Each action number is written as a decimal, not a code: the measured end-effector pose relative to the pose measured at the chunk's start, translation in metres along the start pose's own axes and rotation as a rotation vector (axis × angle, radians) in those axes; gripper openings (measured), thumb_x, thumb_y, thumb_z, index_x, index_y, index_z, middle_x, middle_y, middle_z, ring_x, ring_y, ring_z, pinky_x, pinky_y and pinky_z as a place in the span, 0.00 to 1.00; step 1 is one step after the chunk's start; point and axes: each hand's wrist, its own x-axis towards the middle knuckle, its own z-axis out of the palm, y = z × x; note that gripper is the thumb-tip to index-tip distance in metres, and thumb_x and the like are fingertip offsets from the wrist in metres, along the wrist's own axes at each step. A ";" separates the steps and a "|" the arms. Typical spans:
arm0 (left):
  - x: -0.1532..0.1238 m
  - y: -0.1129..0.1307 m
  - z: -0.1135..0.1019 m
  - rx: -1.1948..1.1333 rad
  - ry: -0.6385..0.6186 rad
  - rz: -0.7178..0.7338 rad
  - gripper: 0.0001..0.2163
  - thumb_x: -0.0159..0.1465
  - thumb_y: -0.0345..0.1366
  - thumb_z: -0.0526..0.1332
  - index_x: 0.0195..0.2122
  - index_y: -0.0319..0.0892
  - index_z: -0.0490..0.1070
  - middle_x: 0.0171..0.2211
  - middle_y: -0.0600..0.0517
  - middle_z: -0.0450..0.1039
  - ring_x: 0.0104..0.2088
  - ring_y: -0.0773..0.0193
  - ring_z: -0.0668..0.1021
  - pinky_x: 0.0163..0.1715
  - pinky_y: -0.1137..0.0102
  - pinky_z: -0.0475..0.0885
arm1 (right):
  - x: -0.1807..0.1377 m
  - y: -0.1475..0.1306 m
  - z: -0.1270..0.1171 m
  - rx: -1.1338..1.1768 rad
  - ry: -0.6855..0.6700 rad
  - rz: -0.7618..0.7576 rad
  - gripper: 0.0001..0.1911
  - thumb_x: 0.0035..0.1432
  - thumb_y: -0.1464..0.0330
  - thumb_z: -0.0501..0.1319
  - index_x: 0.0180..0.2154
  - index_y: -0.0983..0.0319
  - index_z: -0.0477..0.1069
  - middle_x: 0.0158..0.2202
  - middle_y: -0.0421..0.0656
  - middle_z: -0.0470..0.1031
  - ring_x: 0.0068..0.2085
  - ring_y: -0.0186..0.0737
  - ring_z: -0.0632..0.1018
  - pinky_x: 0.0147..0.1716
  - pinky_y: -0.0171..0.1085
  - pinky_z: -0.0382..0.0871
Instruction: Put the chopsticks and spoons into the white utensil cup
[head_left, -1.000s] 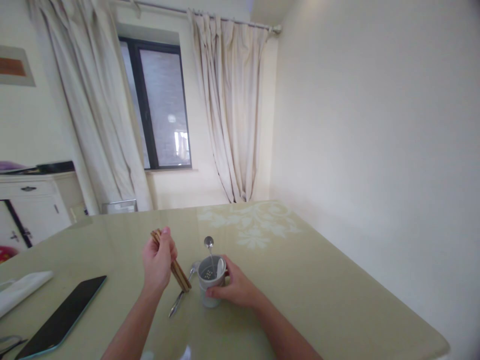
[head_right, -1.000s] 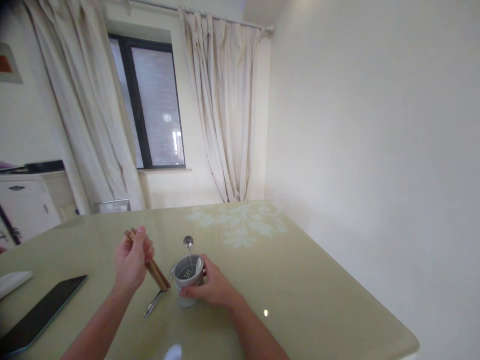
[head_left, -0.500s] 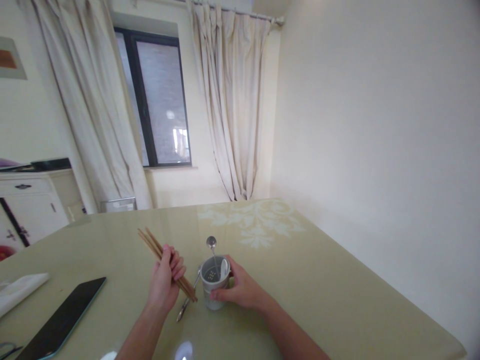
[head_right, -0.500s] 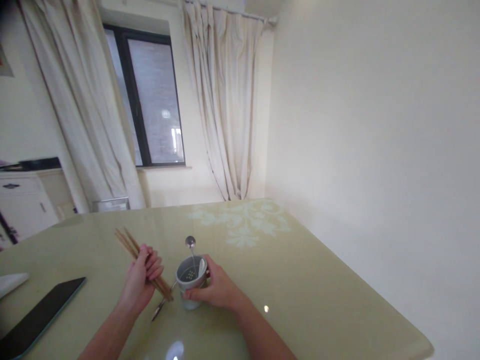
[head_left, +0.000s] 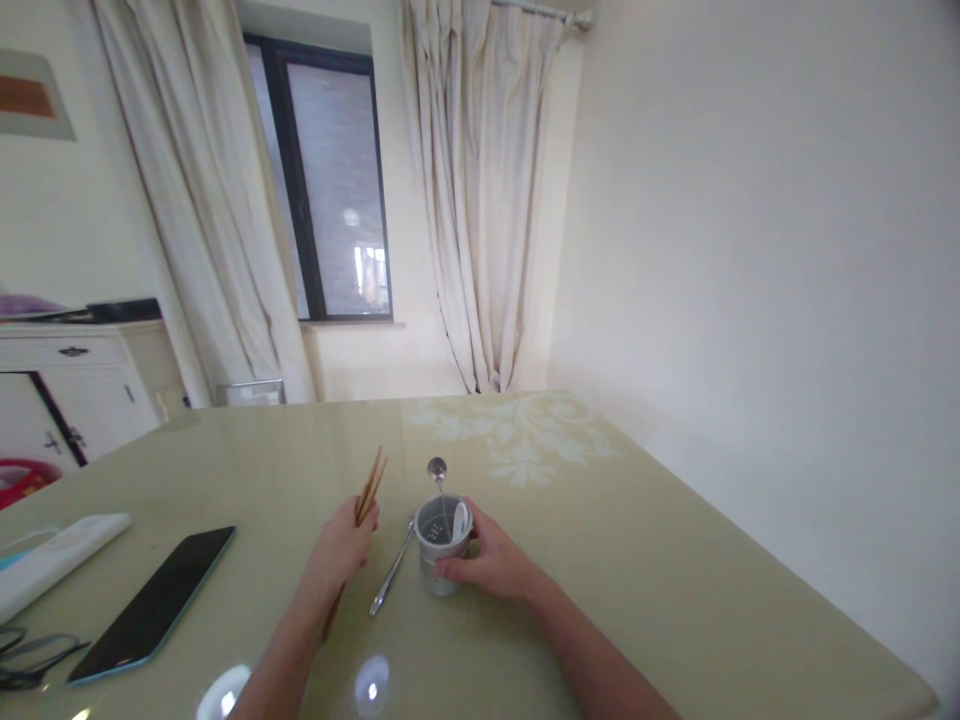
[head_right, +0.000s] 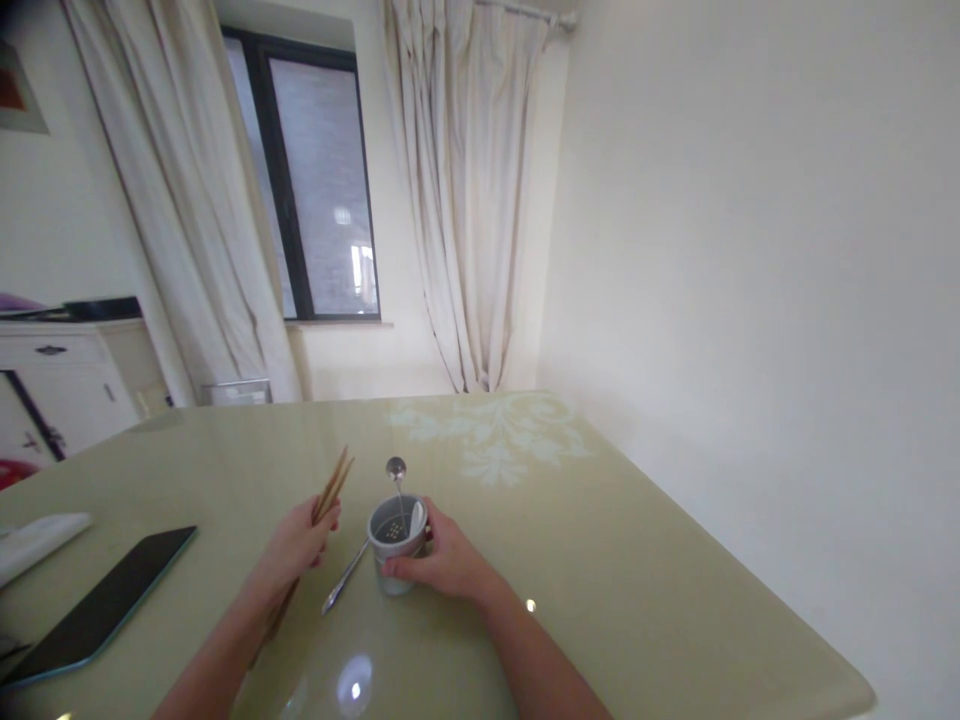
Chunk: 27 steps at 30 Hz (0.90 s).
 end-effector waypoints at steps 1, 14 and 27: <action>0.002 -0.002 0.001 0.083 0.009 0.012 0.06 0.65 0.37 0.61 0.31 0.44 0.69 0.26 0.53 0.71 0.26 0.59 0.76 0.27 0.67 0.67 | 0.000 0.000 0.000 0.001 -0.002 0.000 0.37 0.51 0.55 0.80 0.58 0.57 0.73 0.55 0.48 0.82 0.54 0.53 0.81 0.55 0.51 0.71; -0.009 -0.021 0.025 0.863 0.089 0.216 0.30 0.73 0.50 0.48 0.69 0.37 0.65 0.69 0.33 0.67 0.68 0.36 0.69 0.64 0.44 0.63 | 0.001 0.006 0.000 -0.028 0.003 -0.018 0.36 0.51 0.55 0.79 0.58 0.58 0.73 0.54 0.47 0.82 0.54 0.51 0.81 0.54 0.47 0.72; -0.003 -0.028 0.021 0.926 -0.010 0.101 0.36 0.74 0.53 0.43 0.75 0.35 0.56 0.76 0.35 0.54 0.75 0.40 0.58 0.71 0.39 0.50 | 0.001 0.005 0.001 -0.056 0.016 -0.058 0.35 0.52 0.56 0.79 0.58 0.58 0.73 0.54 0.47 0.82 0.53 0.51 0.81 0.53 0.46 0.73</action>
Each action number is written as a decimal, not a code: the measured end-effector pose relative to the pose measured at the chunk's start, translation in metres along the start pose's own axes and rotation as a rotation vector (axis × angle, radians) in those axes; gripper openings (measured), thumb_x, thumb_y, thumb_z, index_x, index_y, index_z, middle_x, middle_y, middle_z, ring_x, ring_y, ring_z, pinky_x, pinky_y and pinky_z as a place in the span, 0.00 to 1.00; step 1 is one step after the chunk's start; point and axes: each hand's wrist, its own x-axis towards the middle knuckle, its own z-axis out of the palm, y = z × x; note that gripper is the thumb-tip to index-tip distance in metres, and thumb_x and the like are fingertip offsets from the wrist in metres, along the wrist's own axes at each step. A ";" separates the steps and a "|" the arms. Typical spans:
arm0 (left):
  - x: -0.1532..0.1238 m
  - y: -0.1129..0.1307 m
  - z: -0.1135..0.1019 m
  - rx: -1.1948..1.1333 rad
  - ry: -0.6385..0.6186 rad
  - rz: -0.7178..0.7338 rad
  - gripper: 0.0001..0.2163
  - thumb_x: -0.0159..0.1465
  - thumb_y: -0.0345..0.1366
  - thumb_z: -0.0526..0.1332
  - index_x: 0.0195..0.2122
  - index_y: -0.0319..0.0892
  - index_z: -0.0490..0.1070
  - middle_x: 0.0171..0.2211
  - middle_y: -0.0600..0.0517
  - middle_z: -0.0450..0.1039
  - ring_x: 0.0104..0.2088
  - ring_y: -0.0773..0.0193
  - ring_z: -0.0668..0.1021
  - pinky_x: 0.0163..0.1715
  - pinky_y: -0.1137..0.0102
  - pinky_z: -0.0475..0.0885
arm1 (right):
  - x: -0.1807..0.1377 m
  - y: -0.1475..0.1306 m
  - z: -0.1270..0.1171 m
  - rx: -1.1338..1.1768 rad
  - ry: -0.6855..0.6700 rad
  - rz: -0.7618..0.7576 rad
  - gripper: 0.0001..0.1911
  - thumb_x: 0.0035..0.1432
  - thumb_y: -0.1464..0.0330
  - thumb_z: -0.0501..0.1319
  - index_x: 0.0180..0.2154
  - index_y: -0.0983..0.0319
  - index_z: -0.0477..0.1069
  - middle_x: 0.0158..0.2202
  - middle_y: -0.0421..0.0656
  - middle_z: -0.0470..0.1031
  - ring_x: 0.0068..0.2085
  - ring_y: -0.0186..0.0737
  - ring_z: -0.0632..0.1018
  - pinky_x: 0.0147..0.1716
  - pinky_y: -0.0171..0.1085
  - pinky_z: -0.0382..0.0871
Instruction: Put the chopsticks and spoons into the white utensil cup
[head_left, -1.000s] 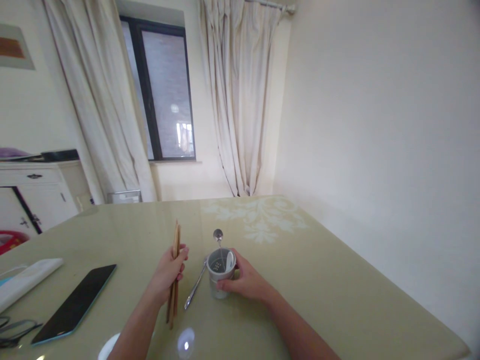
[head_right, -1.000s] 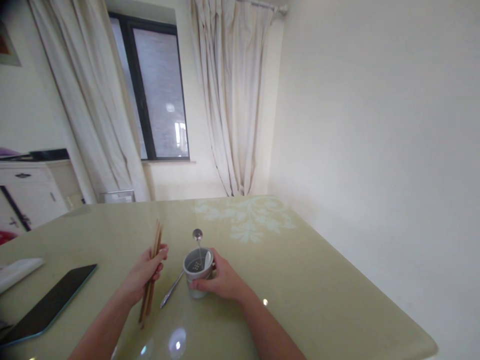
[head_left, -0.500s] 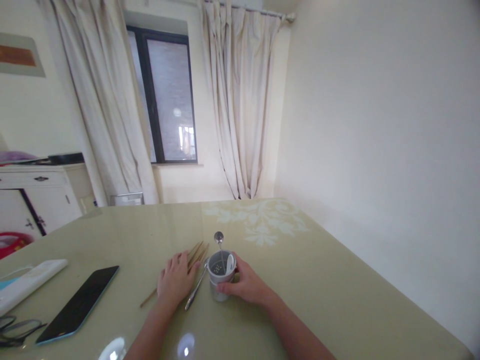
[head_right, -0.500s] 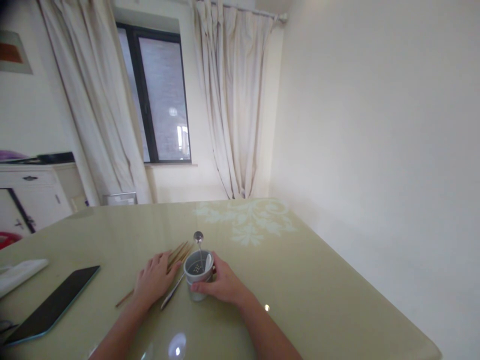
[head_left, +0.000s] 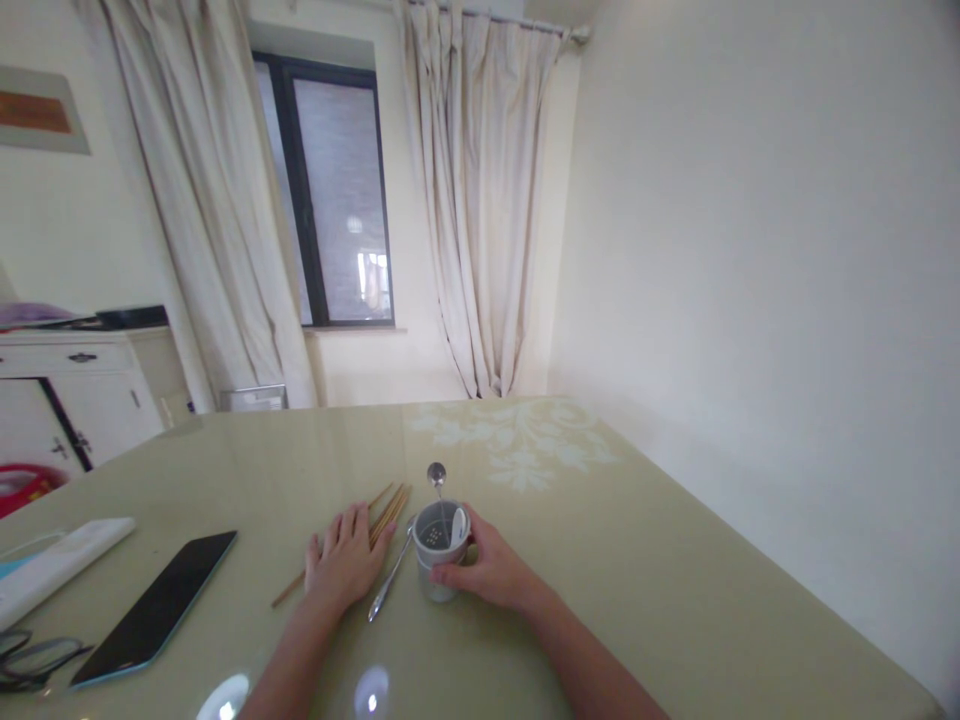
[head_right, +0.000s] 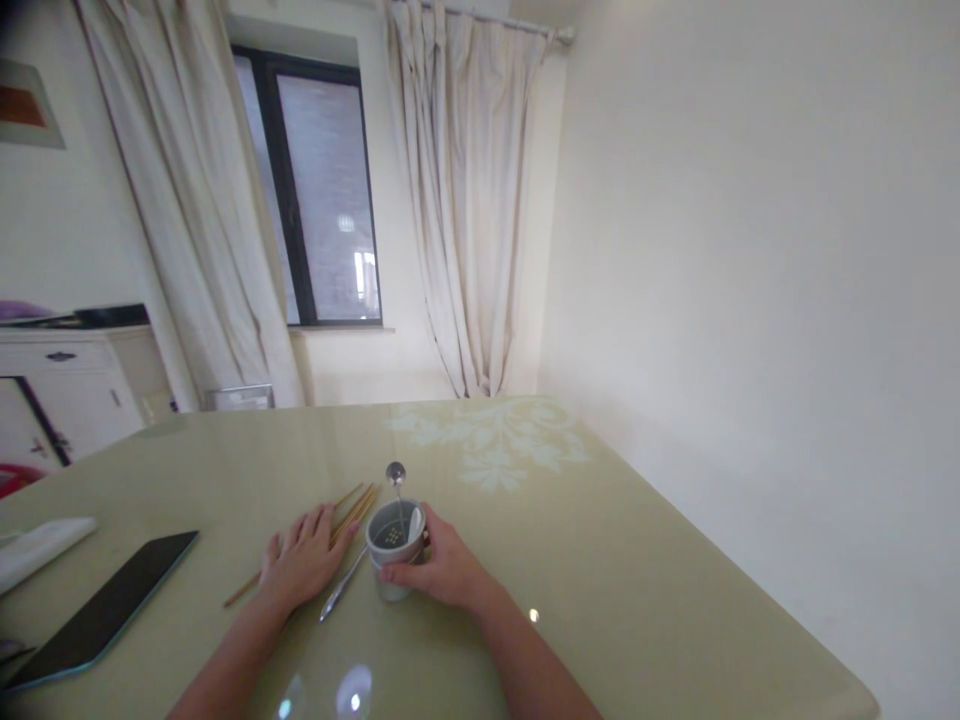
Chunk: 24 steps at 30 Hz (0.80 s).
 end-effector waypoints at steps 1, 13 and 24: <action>0.001 -0.001 0.002 -0.001 -0.007 0.008 0.36 0.74 0.54 0.43 0.75 0.34 0.55 0.77 0.35 0.53 0.76 0.40 0.58 0.71 0.39 0.49 | 0.000 -0.001 0.000 -0.010 0.003 -0.009 0.35 0.53 0.56 0.79 0.57 0.58 0.73 0.53 0.47 0.82 0.53 0.50 0.81 0.53 0.46 0.73; 0.014 0.000 0.004 -0.210 0.042 0.356 0.21 0.72 0.38 0.53 0.63 0.44 0.73 0.59 0.40 0.77 0.58 0.48 0.76 0.59 0.59 0.67 | 0.001 -0.003 0.000 -0.089 0.105 -0.021 0.32 0.52 0.58 0.78 0.55 0.58 0.74 0.51 0.46 0.83 0.52 0.50 0.81 0.55 0.48 0.73; -0.005 0.007 -0.015 -0.308 0.096 0.392 0.12 0.69 0.46 0.60 0.43 0.45 0.79 0.50 0.43 0.78 0.53 0.46 0.76 0.53 0.57 0.67 | 0.003 0.009 0.000 -0.136 0.224 -0.005 0.31 0.52 0.61 0.79 0.54 0.59 0.74 0.51 0.47 0.83 0.50 0.50 0.82 0.54 0.48 0.74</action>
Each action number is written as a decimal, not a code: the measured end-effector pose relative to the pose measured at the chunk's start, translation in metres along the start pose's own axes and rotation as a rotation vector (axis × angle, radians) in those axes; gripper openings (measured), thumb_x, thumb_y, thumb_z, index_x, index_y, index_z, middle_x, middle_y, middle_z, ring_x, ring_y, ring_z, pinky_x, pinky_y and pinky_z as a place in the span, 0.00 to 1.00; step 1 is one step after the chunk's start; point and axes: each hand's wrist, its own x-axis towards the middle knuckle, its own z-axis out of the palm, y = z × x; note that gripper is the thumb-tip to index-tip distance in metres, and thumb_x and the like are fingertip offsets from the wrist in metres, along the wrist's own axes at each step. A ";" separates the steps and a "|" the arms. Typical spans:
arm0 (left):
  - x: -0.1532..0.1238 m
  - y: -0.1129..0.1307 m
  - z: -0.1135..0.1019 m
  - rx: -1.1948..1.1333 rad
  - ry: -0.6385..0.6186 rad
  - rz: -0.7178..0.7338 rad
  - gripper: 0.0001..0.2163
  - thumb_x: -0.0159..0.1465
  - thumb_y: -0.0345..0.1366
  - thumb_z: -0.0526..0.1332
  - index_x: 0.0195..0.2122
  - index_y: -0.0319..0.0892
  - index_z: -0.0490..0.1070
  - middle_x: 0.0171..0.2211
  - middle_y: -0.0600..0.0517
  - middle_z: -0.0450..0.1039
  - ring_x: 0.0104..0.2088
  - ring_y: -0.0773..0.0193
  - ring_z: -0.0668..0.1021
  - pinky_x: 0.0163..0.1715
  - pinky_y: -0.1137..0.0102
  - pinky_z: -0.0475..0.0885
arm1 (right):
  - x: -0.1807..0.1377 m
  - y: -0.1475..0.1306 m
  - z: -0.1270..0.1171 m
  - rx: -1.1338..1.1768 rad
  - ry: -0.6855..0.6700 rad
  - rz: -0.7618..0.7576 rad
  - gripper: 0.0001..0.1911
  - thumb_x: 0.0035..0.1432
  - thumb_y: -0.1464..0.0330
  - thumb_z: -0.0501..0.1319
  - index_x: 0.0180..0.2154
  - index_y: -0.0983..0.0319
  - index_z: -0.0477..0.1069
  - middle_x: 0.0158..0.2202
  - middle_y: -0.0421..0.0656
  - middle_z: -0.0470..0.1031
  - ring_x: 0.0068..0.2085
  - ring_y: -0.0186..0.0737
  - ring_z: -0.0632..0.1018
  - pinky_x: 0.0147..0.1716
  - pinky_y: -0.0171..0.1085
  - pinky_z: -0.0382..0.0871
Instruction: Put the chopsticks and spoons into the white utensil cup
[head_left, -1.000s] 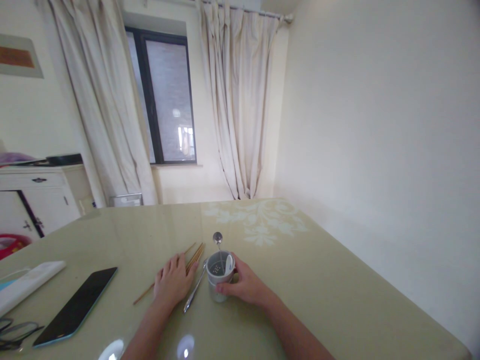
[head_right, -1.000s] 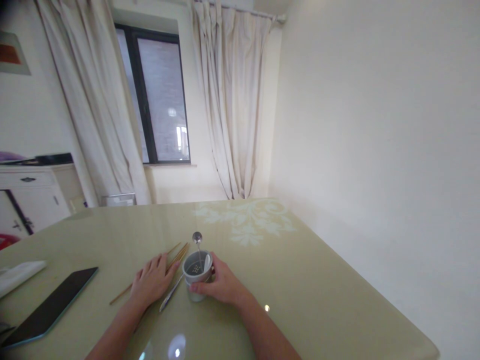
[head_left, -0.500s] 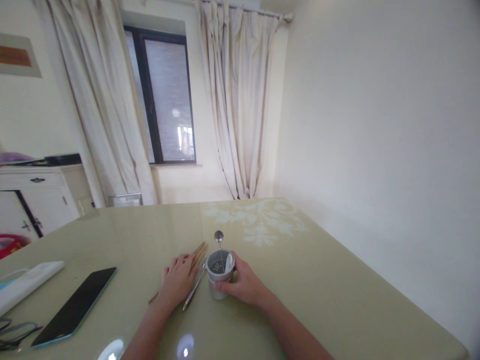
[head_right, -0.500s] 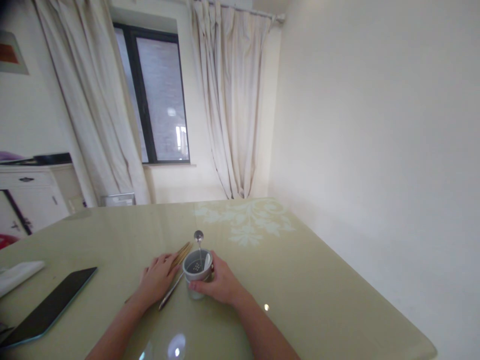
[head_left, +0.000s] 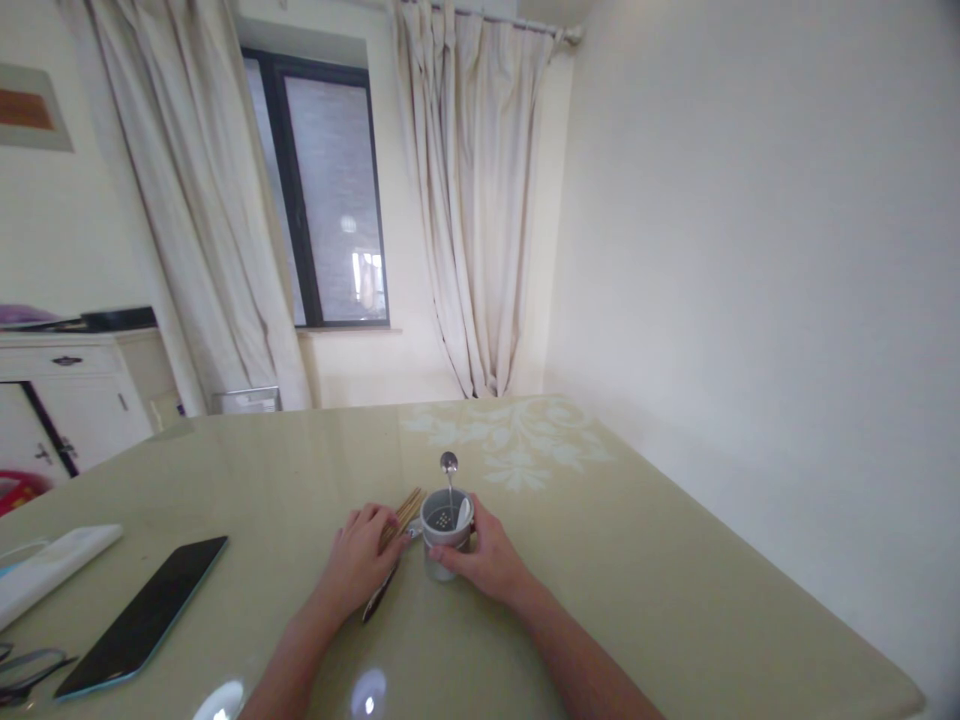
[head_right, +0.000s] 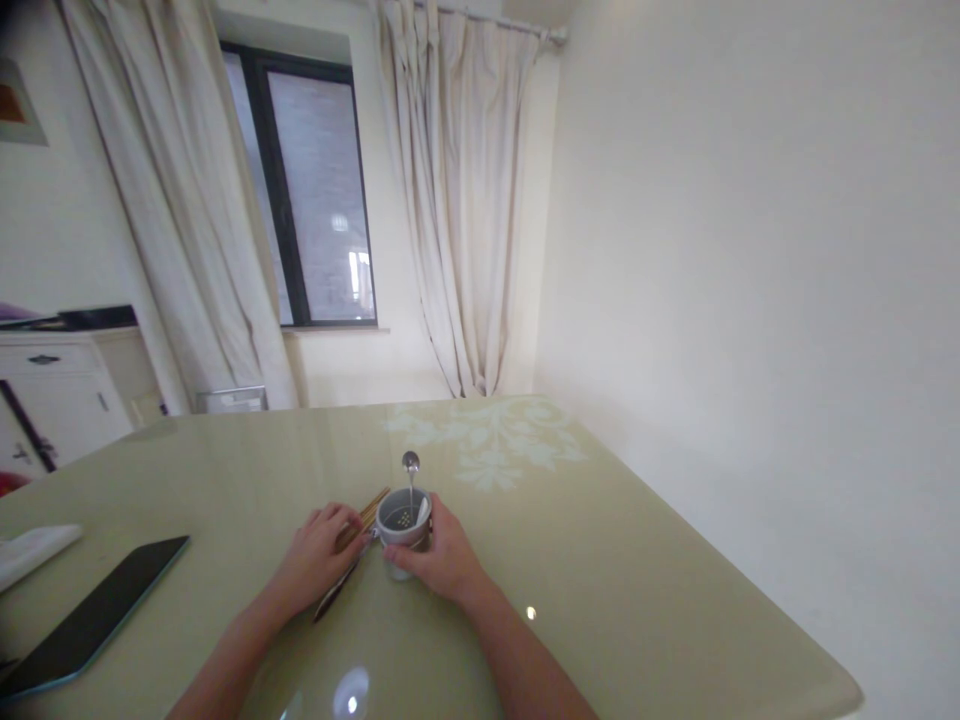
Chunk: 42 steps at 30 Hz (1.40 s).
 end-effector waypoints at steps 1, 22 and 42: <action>-0.002 0.002 -0.004 0.023 -0.019 -0.001 0.11 0.67 0.46 0.62 0.40 0.46 0.79 0.50 0.43 0.78 0.54 0.45 0.75 0.53 0.57 0.67 | 0.000 0.001 0.000 -0.009 0.014 0.007 0.31 0.51 0.61 0.79 0.54 0.59 0.74 0.51 0.47 0.83 0.50 0.51 0.82 0.53 0.49 0.74; 0.011 -0.036 -0.003 0.035 0.174 -0.306 0.14 0.72 0.38 0.51 0.37 0.43 0.76 0.41 0.39 0.82 0.42 0.48 0.83 0.44 0.61 0.72 | 0.001 0.007 -0.002 -0.010 0.021 0.001 0.30 0.52 0.61 0.79 0.54 0.59 0.74 0.50 0.47 0.83 0.49 0.51 0.81 0.53 0.50 0.74; -0.050 -0.133 -0.073 0.269 0.333 -0.715 0.21 0.61 0.53 0.57 0.44 0.42 0.75 0.58 0.31 0.74 0.65 0.26 0.69 0.54 0.39 0.69 | 0.002 0.013 0.000 0.036 0.075 -0.019 0.28 0.52 0.64 0.78 0.53 0.58 0.75 0.50 0.46 0.83 0.50 0.51 0.82 0.54 0.49 0.75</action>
